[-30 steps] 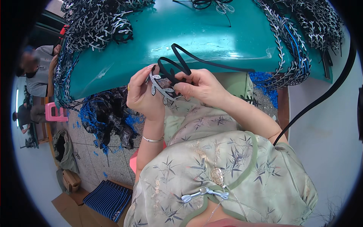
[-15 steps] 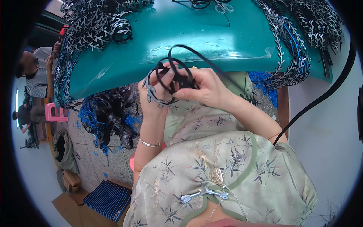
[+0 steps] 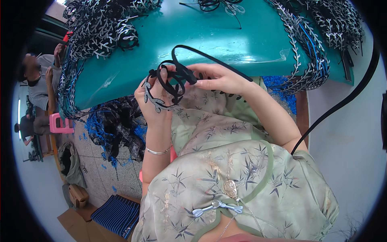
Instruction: The person peels the protective backing strip off a patterned ribbon trim and weaves the trim around a coiled headband by hand.
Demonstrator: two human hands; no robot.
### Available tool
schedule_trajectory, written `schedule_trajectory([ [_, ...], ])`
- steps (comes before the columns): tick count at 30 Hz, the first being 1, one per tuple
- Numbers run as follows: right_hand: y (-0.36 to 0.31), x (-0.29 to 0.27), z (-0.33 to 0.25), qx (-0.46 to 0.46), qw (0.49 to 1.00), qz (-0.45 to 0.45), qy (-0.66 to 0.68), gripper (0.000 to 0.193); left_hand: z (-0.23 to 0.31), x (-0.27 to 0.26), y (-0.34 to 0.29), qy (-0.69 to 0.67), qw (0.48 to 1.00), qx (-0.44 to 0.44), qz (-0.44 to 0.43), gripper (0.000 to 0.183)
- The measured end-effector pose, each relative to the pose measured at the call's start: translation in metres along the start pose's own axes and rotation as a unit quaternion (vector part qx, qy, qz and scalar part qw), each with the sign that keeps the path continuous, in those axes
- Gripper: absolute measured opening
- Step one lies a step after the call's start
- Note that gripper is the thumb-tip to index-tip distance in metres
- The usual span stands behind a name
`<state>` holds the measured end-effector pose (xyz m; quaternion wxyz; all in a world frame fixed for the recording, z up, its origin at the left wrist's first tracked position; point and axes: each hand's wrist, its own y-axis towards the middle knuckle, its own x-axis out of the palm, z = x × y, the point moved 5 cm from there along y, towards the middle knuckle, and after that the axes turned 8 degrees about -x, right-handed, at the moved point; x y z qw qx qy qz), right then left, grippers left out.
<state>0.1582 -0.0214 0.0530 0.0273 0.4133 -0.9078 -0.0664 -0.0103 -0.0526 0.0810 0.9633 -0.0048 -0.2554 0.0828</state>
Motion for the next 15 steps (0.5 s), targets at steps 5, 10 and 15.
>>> schedule_trajectory([
  [5,-0.001,0.018,-0.004,0.013,0.992,0.017,0.127,0.028,0.004,-0.002,-0.002,-0.002,0.998,0.052,0.033,0.011],
  [10,-0.004,0.031,-0.015,0.024,0.996,0.017,0.079,0.027,0.004,-0.008,0.0,0.033,0.992,0.095,0.078,0.012],
  [15,-0.007,0.031,-0.027,0.012,0.998,0.066,-0.008,0.033,0.006,-0.003,-0.002,0.028,0.99,0.109,0.084,0.012],
])
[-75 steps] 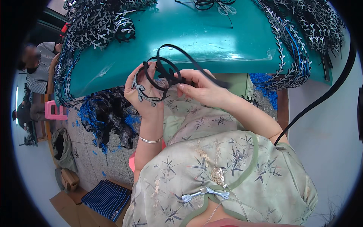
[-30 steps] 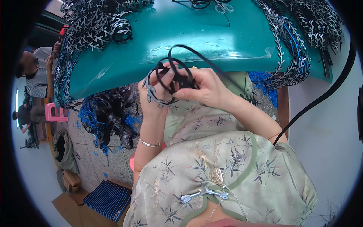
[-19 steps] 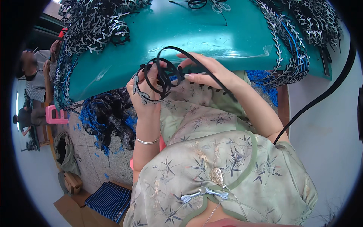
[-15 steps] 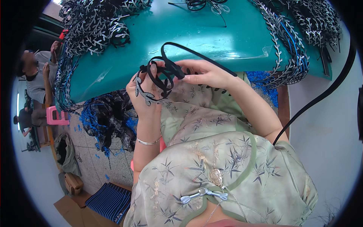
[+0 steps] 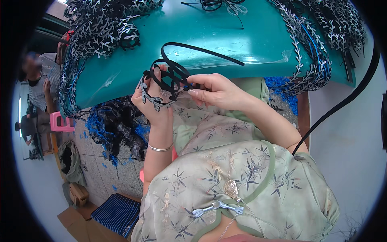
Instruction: The person peels the protective backing strip off a patterned ribbon trim and weaves the trim around a coiled headband by hand.
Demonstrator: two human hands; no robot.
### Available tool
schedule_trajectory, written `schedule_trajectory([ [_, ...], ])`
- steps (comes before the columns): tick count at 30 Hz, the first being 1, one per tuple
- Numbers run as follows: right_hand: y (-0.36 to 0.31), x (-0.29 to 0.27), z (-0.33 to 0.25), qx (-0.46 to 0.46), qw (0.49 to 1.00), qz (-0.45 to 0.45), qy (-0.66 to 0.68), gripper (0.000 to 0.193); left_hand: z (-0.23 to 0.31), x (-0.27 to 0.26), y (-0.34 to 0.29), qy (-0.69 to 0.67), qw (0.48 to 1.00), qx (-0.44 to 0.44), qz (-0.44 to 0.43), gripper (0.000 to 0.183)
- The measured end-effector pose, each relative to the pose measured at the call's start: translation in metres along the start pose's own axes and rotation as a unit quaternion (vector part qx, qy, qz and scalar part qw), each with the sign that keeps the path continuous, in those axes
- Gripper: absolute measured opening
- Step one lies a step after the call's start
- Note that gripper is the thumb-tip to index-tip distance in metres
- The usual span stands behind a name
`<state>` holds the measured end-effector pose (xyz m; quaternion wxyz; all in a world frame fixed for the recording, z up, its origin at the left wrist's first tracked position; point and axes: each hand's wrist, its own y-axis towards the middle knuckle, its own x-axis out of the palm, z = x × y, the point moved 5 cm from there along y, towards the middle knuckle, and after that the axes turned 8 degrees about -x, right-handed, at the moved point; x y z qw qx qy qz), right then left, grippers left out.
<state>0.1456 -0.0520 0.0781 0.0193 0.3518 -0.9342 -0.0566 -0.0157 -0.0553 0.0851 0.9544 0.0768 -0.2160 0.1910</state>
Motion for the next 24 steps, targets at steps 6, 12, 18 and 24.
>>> schedule_trajectory([
  [6,0.0,0.003,-0.004,-0.016,1.0,0.0,-0.009,0.033,0.001,-0.003,-0.001,0.037,0.998,0.043,0.024,0.011],
  [12,-0.001,0.005,-0.004,-0.005,0.999,0.002,0.038,0.034,-0.001,-0.006,-0.002,0.067,0.994,0.086,0.023,0.013],
  [18,-0.001,0.007,-0.003,0.014,0.998,-0.002,0.056,0.036,-0.001,-0.007,-0.002,0.136,0.985,0.107,0.018,0.014],
  [24,-0.002,0.008,-0.003,0.024,0.997,0.016,0.078,0.039,0.0,-0.009,-0.003,0.163,0.974,0.152,0.028,0.01],
])
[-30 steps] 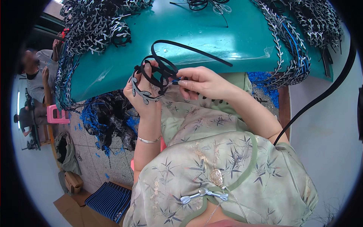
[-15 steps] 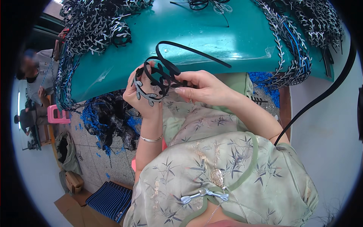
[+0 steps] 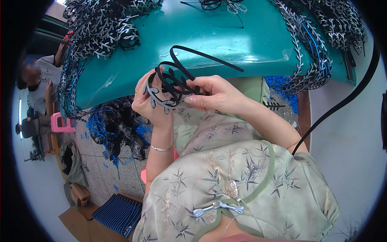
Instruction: The person peels the protective backing strip off a patterned ribbon trim and weaves the trim around a coiled headband by hand.
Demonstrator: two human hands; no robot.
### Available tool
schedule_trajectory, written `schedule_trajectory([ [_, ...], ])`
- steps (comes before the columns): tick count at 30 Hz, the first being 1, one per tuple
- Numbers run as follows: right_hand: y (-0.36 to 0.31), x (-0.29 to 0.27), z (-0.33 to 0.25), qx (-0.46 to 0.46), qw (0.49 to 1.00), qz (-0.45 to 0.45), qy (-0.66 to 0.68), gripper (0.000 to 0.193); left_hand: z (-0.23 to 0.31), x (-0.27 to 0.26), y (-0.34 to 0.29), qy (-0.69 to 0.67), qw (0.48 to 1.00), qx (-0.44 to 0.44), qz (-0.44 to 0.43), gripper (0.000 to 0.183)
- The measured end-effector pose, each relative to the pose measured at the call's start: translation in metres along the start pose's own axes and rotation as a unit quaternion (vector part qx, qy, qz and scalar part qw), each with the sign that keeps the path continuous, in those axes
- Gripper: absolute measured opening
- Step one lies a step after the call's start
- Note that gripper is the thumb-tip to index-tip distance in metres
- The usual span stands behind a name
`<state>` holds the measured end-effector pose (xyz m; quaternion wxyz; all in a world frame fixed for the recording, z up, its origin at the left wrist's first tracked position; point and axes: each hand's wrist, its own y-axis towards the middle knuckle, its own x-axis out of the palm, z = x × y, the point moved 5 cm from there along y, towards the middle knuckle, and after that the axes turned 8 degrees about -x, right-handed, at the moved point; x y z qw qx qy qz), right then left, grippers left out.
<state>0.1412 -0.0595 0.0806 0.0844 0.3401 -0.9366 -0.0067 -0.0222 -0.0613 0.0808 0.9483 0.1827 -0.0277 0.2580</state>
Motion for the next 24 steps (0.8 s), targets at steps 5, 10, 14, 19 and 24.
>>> schedule_trajectory([
  [5,-0.002,0.0,-0.002,0.006,1.0,0.009,-0.004,0.042,0.007,0.0,-0.003,0.085,0.992,0.092,-0.008,0.01],
  [10,-0.003,-0.002,0.004,0.005,1.0,0.021,-0.005,0.049,0.014,0.003,-0.006,0.114,0.981,0.152,-0.026,0.014],
  [14,-0.004,-0.002,0.003,0.016,0.999,0.028,0.002,0.055,0.019,0.005,-0.006,0.147,0.968,0.199,-0.043,0.021],
  [19,-0.004,-0.001,0.008,0.028,0.998,0.014,0.051,0.046,0.017,0.002,-0.009,0.153,0.965,0.207,-0.047,0.027],
  [24,-0.001,0.001,0.007,0.038,0.996,0.03,0.071,0.03,0.028,0.005,-0.008,0.184,0.946,0.258,-0.072,0.026],
])
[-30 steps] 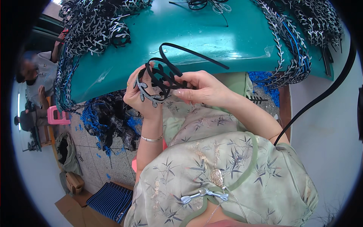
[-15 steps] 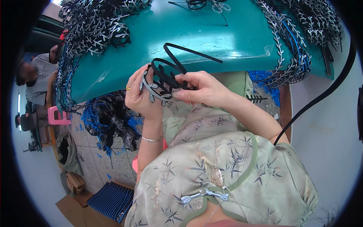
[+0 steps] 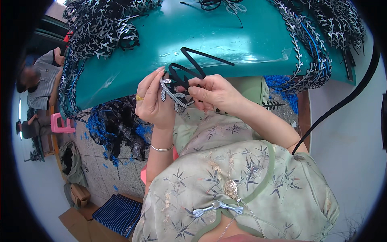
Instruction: The person peels the protective backing strip off a patterned ribbon trim and weaves the trim around a coiled headband by hand.
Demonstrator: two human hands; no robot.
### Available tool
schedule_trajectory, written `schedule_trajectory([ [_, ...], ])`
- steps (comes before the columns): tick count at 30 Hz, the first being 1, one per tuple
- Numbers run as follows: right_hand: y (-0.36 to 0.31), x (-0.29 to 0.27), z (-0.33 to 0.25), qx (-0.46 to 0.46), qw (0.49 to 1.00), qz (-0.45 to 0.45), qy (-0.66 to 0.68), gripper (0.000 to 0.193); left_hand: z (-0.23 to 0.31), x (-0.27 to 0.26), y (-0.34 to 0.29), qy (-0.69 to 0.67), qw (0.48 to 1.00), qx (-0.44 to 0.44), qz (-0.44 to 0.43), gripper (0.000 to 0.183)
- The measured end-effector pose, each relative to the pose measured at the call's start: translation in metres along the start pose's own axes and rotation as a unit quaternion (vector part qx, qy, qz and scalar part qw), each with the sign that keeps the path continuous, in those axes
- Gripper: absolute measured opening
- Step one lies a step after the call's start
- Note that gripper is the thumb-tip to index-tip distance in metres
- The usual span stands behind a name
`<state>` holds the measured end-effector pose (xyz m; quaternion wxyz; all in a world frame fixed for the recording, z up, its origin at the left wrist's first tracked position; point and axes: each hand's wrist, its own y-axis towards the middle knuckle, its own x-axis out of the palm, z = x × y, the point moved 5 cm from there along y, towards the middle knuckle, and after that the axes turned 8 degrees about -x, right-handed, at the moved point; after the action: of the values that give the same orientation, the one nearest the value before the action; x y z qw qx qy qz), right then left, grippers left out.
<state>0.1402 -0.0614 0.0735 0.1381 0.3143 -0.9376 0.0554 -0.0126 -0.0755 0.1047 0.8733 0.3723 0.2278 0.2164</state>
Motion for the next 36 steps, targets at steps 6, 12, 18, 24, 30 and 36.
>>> schedule_trajectory([
  [6,-0.002,-0.006,-0.001,-0.032,0.999,0.007,0.007,0.028,0.004,0.011,0.001,-0.028,0.996,-0.087,-0.011,0.029],
  [12,-0.003,-0.003,-0.007,-0.071,0.997,0.016,-0.018,0.027,-0.009,0.032,-0.02,-0.383,0.788,-0.472,-0.096,0.02],
  [18,-0.004,-0.004,-0.009,-0.156,0.975,-0.02,-0.155,0.038,-0.016,0.022,-0.013,-0.397,0.79,-0.462,-0.071,0.015],
  [24,0.007,-0.038,-0.004,-0.175,0.962,-0.035,-0.208,0.055,-0.022,0.018,-0.01,-0.425,0.785,-0.448,-0.056,0.015],
  [30,0.002,-0.012,-0.002,-0.077,0.99,-0.105,-0.053,0.029,-0.017,0.011,-0.002,-0.373,0.844,-0.386,-0.017,0.014],
  [36,-0.004,-0.003,-0.017,-0.083,0.984,-0.072,-0.142,0.031,-0.025,0.007,-0.004,-0.302,0.89,-0.342,0.02,0.017],
])
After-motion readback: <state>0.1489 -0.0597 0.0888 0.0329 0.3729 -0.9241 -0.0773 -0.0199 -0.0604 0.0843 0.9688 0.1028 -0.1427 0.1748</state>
